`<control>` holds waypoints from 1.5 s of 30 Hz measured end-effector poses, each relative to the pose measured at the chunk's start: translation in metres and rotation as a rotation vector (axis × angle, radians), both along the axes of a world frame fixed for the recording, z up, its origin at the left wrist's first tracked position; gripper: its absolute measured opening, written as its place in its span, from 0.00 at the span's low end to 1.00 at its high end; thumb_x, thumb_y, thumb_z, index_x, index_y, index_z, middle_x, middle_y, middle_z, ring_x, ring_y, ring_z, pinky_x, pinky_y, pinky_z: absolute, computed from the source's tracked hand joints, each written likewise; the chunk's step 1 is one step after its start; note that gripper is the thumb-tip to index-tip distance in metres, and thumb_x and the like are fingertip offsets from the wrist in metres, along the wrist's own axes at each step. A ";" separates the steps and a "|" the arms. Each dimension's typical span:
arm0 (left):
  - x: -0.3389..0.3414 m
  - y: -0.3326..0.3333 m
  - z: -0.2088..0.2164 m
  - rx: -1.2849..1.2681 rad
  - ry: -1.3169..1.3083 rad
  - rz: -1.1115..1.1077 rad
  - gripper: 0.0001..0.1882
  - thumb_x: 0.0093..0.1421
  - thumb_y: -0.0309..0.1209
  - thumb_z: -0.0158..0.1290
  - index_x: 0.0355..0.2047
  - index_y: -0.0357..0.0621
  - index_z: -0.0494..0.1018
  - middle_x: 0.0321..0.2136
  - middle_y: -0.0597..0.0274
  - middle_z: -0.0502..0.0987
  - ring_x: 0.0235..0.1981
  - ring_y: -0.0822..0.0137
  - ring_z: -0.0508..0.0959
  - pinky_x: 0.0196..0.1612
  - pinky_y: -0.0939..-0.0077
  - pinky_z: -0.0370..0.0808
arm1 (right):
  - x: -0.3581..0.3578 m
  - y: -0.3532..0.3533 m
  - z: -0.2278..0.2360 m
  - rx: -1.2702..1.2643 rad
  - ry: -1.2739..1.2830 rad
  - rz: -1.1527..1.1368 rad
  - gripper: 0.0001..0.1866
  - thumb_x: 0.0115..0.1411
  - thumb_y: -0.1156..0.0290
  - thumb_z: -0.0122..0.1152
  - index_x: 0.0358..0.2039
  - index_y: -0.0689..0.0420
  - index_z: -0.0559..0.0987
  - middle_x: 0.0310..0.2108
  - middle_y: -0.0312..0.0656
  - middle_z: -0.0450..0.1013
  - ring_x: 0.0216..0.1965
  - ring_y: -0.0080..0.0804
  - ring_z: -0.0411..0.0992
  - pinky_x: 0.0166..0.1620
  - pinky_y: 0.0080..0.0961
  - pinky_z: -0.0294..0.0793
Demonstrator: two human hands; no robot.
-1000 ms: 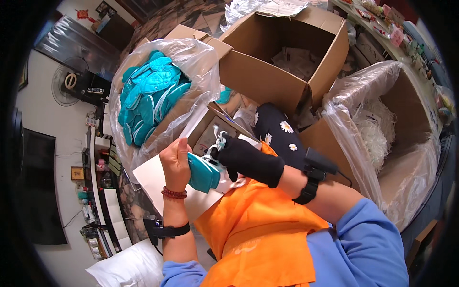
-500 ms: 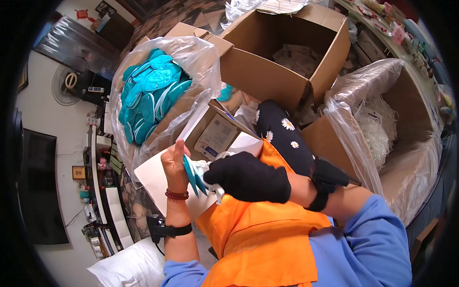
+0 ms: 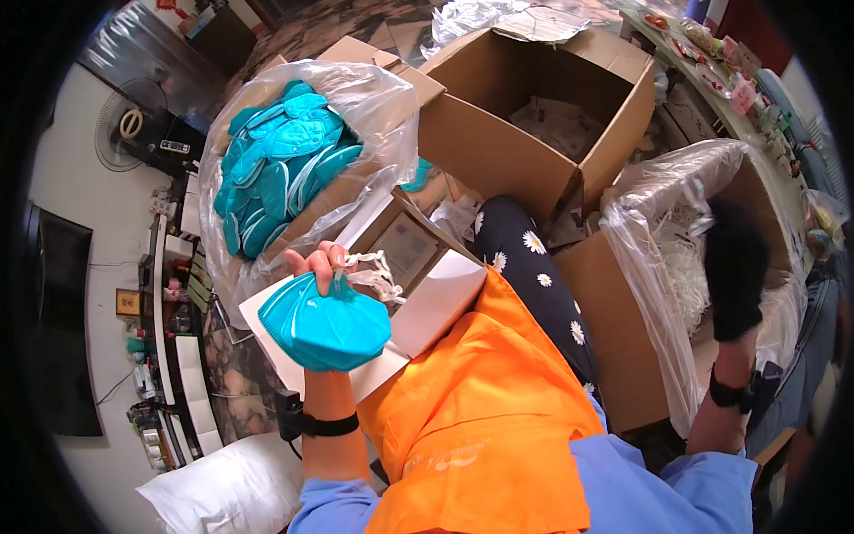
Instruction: The person is seen packing teal masks into white cardboard boxes.
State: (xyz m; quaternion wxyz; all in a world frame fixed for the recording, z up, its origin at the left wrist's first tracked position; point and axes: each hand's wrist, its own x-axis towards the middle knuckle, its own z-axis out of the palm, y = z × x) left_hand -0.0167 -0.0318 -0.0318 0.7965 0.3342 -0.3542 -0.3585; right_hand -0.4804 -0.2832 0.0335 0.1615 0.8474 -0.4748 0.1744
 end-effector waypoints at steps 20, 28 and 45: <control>-0.085 -0.010 0.043 0.185 -0.084 0.133 0.32 0.70 0.56 0.36 0.17 0.46 0.68 0.48 0.54 0.69 0.56 0.63 0.67 0.68 0.59 0.53 | 0.276 0.140 -0.033 2.066 -0.428 0.580 0.20 0.58 0.54 0.68 0.38 0.60 0.80 0.28 0.38 0.77 0.25 0.26 0.76 0.26 0.21 0.74; -0.011 0.020 0.053 0.737 -0.159 -0.230 0.28 0.70 0.55 0.42 0.46 0.40 0.71 0.39 0.58 0.78 0.39 0.71 0.80 0.40 0.77 0.77 | 0.257 0.128 -0.019 1.543 -0.450 0.615 0.21 0.59 0.54 0.65 0.45 0.57 0.81 0.34 0.47 0.80 0.35 0.36 0.79 0.41 0.30 0.76; -0.043 0.012 0.047 0.855 -1.458 0.414 0.20 0.70 0.42 0.44 0.25 0.43 0.72 0.21 0.53 0.77 0.24 0.48 0.78 0.27 0.58 0.73 | 0.266 0.133 -0.004 0.622 -0.457 0.807 0.26 0.50 0.72 0.66 0.53 0.43 0.79 0.24 0.43 0.69 0.30 0.39 0.72 0.33 0.33 0.70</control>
